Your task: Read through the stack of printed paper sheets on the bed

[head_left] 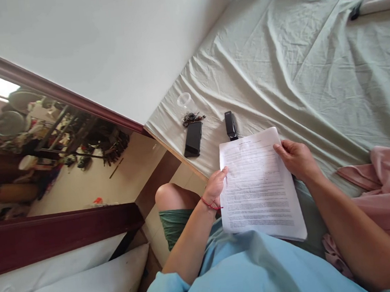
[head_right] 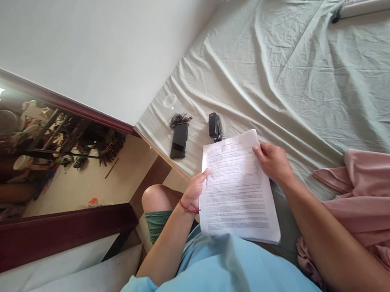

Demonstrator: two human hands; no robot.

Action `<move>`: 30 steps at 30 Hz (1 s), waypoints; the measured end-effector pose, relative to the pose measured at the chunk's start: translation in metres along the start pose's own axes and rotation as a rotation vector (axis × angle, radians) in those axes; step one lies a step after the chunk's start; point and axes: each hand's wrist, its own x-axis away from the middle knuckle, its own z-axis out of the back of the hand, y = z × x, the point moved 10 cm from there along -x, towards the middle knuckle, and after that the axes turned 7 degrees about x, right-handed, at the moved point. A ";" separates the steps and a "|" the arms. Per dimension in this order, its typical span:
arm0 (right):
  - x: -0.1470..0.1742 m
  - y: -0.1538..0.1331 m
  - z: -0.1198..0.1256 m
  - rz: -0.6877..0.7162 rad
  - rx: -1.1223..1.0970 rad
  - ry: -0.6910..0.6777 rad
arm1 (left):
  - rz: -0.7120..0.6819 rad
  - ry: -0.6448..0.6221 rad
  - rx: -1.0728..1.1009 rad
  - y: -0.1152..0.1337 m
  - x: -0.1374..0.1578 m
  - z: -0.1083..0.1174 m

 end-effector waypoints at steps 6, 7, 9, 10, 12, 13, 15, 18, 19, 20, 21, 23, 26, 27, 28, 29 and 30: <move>-0.002 0.013 0.001 -0.066 -0.074 0.016 | -0.045 -0.004 -0.057 0.006 -0.007 -0.011; -0.003 0.015 0.001 -0.073 -0.093 0.016 | -0.083 -0.004 -0.098 0.011 -0.007 -0.014; -0.003 0.019 0.003 -0.083 -0.110 0.016 | -0.193 0.023 -0.223 0.025 -0.006 -0.016; -0.002 0.020 0.004 -0.087 -0.109 0.018 | -0.256 0.054 -0.295 0.033 -0.005 -0.016; -0.002 0.022 0.007 -0.094 -0.096 0.029 | -0.350 0.116 -0.428 0.048 -0.005 -0.015; -0.002 0.022 0.009 -0.095 -0.089 0.035 | -0.379 0.137 -0.484 0.054 -0.006 -0.016; -0.002 0.023 0.012 -0.097 -0.076 0.053 | -0.412 0.153 -0.579 0.062 -0.012 -0.019; -0.002 0.024 0.016 -0.103 -0.062 0.077 | -0.433 0.158 -0.675 0.068 -0.022 -0.025; -0.002 0.024 0.017 -0.112 -0.058 0.078 | -0.426 0.162 -0.686 0.069 -0.025 -0.027; -0.002 0.024 0.018 -0.124 -0.053 0.074 | -0.409 0.160 -0.688 0.069 -0.027 -0.028; -0.002 0.024 0.019 -0.138 -0.044 0.068 | -0.388 0.156 -0.685 0.068 -0.029 -0.028; -0.002 0.023 0.022 -0.157 -0.011 0.068 | -0.349 0.137 -0.671 0.067 -0.031 -0.030; -0.002 0.018 0.026 -0.144 0.045 0.080 | -0.333 0.118 -0.673 0.068 -0.030 -0.032; -0.003 0.016 0.027 -0.133 0.052 0.083 | -0.341 0.126 -0.684 0.069 -0.030 -0.032; -0.003 0.015 0.027 -0.123 0.052 0.084 | -0.357 0.139 -0.704 0.071 -0.030 -0.032; -0.003 0.014 0.027 -0.114 0.048 0.085 | -0.385 0.158 -0.730 0.075 -0.030 -0.032; -0.004 0.013 0.028 -0.105 0.042 0.086 | -0.422 0.178 -0.759 0.078 -0.029 -0.032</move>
